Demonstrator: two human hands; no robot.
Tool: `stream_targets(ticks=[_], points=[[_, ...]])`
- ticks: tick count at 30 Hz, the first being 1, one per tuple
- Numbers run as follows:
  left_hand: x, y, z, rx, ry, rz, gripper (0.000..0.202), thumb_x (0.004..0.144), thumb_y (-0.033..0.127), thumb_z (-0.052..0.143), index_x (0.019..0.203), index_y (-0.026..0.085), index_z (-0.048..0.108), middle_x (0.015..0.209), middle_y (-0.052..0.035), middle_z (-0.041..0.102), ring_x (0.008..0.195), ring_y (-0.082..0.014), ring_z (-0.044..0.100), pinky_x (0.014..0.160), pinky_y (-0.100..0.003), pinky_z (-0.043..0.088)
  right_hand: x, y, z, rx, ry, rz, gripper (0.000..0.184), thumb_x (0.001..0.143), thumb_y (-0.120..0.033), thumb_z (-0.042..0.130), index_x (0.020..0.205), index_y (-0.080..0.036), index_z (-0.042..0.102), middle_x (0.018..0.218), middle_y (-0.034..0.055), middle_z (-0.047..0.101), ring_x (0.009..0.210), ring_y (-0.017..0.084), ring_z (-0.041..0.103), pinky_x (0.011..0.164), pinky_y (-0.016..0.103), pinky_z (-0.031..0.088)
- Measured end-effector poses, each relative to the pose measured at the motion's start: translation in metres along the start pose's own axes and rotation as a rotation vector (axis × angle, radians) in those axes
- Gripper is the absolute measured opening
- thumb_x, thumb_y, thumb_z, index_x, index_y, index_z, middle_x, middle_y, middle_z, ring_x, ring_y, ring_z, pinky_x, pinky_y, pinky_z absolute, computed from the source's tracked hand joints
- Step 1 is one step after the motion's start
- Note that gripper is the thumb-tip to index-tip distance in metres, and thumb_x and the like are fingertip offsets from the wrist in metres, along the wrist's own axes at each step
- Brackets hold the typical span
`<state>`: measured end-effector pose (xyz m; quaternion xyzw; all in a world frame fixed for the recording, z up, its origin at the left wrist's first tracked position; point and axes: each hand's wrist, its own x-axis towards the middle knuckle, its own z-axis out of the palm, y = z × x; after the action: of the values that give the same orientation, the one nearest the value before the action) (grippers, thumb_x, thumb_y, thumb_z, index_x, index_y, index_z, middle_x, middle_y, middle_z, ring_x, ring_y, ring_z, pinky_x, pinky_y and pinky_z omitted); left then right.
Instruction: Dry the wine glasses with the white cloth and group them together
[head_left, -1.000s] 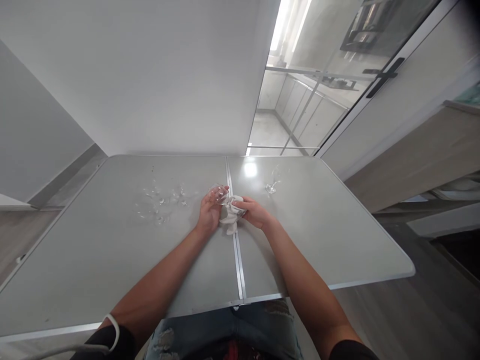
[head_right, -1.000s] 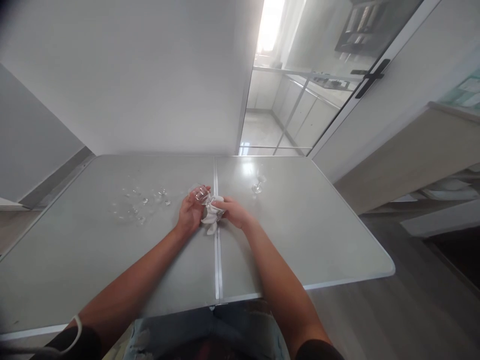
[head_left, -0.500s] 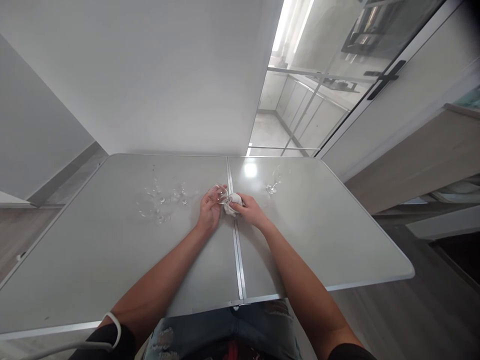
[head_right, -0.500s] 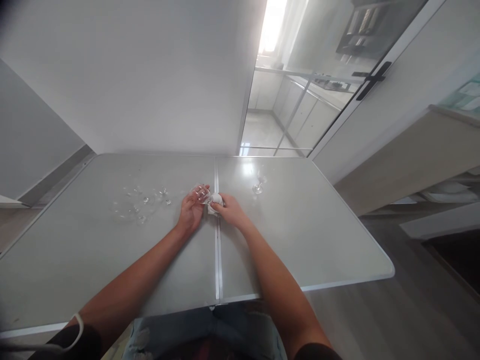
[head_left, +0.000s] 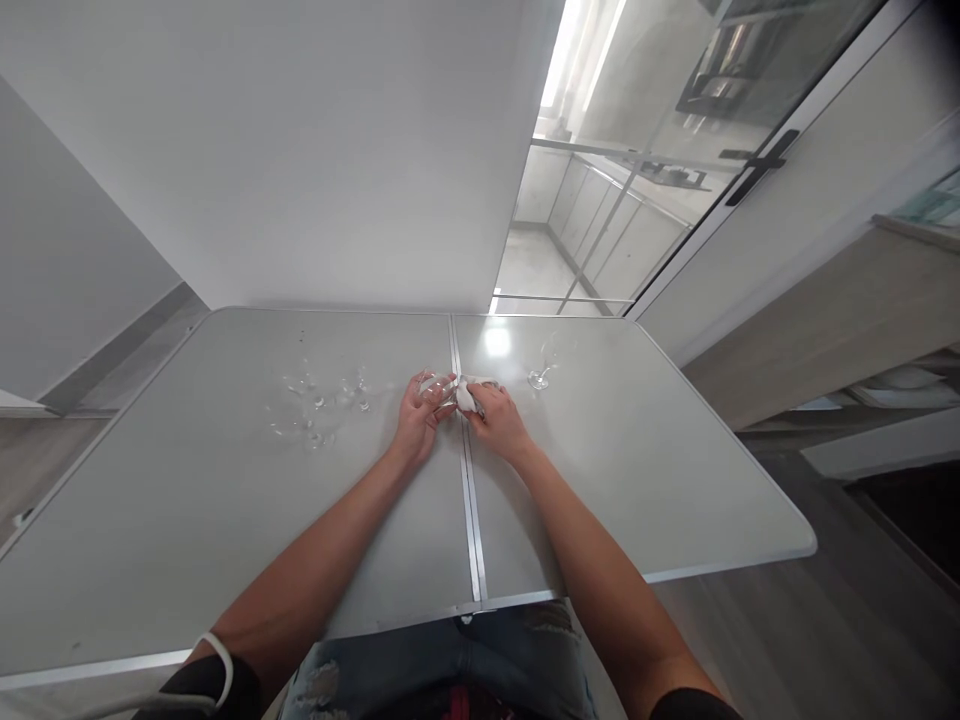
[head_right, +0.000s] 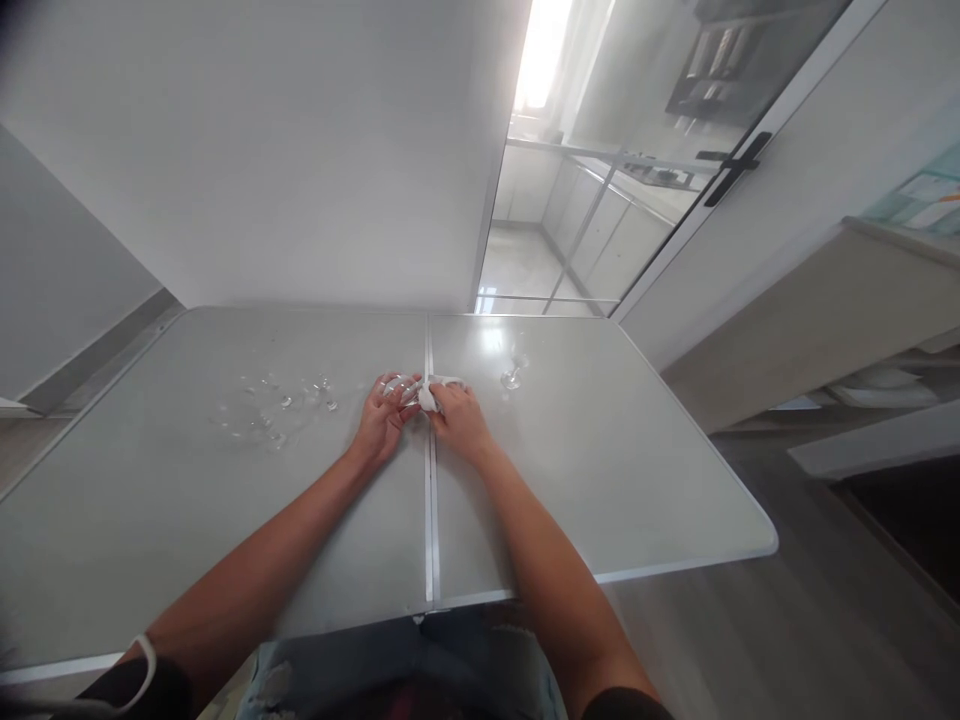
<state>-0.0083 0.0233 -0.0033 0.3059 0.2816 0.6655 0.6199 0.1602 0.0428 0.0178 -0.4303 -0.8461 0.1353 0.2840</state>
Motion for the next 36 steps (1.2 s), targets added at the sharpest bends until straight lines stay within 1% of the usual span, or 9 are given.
stream_targets(ticks=[3, 6, 8, 12, 19, 22, 26, 31, 36], points=[[-0.003, 0.002, 0.004, -0.015, -0.009, 0.044, 0.048, 0.076, 0.031, 0.086, 0.109, 0.026, 0.051, 0.129, -0.0097, 0.065, 0.112, -0.0245, 0.069, 0.097, -0.043, 0.054, -0.001, -0.001, -0.001, 0.12, 0.236, 0.09, 0.023, 0.093, -0.026, 0.047, 0.111, -0.019, 0.06, 0.103, 0.0119, 0.066, 0.104, 0.029, 0.056, 0.089, 0.039, 0.04], [-0.005, 0.005, 0.008, -0.039, 0.015, 0.126, 0.051, 0.073, 0.026, 0.087, 0.109, 0.028, 0.051, 0.126, -0.0054, 0.064, 0.113, -0.0249, 0.069, 0.104, -0.048, 0.05, -0.001, -0.004, -0.003, 0.353, 0.483, 0.344, 0.028, 0.098, -0.041, 0.045, 0.111, -0.021, 0.059, 0.094, 0.0084, 0.065, 0.088, 0.025, 0.058, 0.078, 0.035, 0.044], [-0.006, 0.008, 0.009, -0.039, 0.029, 0.154, 0.051, 0.073, 0.024, 0.087, 0.111, 0.029, 0.053, 0.126, -0.0045, 0.062, 0.115, -0.0254, 0.068, 0.106, -0.048, 0.049, 0.001, -0.004, -0.001, 0.568, 0.444, 0.435, 0.034, 0.096, -0.05, 0.047, 0.109, -0.021, 0.06, 0.09, 0.0058, 0.065, 0.083, 0.022, 0.058, 0.075, 0.033, 0.046], [-0.004, 0.008, 0.007, -0.015, 0.057, 0.169, 0.051, 0.071, 0.022, 0.087, 0.114, 0.028, 0.06, 0.127, -0.0042, 0.061, 0.116, -0.0243, 0.067, 0.104, -0.044, 0.052, 0.005, -0.002, 0.008, 0.867, 0.28, 0.44, 0.041, 0.088, -0.055, 0.061, 0.105, -0.017, 0.063, 0.099, 0.0078, 0.069, 0.092, 0.022, 0.062, 0.082, 0.033, 0.049], [-0.008, 0.005, 0.015, 0.047, -0.028, 0.111, 0.05, 0.065, 0.017, 0.09, 0.107, 0.025, 0.063, 0.127, -0.005, 0.06, 0.12, -0.0287, 0.064, 0.105, -0.051, 0.051, 0.0, 0.0, 0.004, 0.535, 0.397, 0.558, 0.028, 0.078, -0.045, 0.07, 0.086, -0.019, 0.062, 0.078, 0.0017, 0.063, 0.074, 0.018, 0.053, 0.073, 0.032, 0.047], [-0.01, 0.008, 0.018, 0.028, -0.036, 0.109, 0.051, 0.066, 0.017, 0.089, 0.108, 0.026, 0.063, 0.129, -0.0049, 0.059, 0.12, -0.0281, 0.064, 0.108, -0.051, 0.049, 0.001, -0.004, 0.001, 0.545, 0.449, 0.484, 0.026, 0.08, -0.042, 0.067, 0.093, -0.019, 0.063, 0.083, 0.002, 0.064, 0.077, 0.019, 0.055, 0.074, 0.031, 0.048], [-0.01, 0.011, 0.015, 0.003, -0.033, 0.116, 0.05, 0.067, 0.016, 0.088, 0.109, 0.027, 0.062, 0.13, -0.0045, 0.059, 0.121, -0.0275, 0.063, 0.109, -0.049, 0.048, 0.004, -0.004, 0.003, 0.688, 0.38, 0.41, 0.034, 0.085, -0.043, 0.061, 0.109, -0.019, 0.065, 0.098, 0.0052, 0.069, 0.089, 0.022, 0.062, 0.081, 0.033, 0.05], [-0.008, 0.009, 0.013, 0.008, 0.001, 0.139, 0.047, 0.069, 0.017, 0.087, 0.108, 0.027, 0.063, 0.13, -0.0043, 0.058, 0.119, -0.0262, 0.064, 0.108, -0.048, 0.049, 0.003, 0.002, 0.0, 0.467, 0.318, 0.535, 0.028, 0.076, -0.044, 0.072, 0.083, -0.018, 0.067, 0.075, 0.0032, 0.066, 0.07, 0.02, 0.057, 0.069, 0.033, 0.046], [-0.009, 0.008, 0.015, 0.023, -0.012, 0.136, 0.047, 0.069, 0.018, 0.087, 0.108, 0.026, 0.063, 0.128, -0.0044, 0.059, 0.118, -0.0261, 0.064, 0.108, -0.049, 0.049, 0.003, -0.004, -0.008, 0.488, 0.333, 0.368, 0.033, 0.083, -0.039, 0.063, 0.109, -0.02, 0.066, 0.093, 0.0042, 0.068, 0.082, 0.021, 0.058, 0.077, 0.032, 0.047]])
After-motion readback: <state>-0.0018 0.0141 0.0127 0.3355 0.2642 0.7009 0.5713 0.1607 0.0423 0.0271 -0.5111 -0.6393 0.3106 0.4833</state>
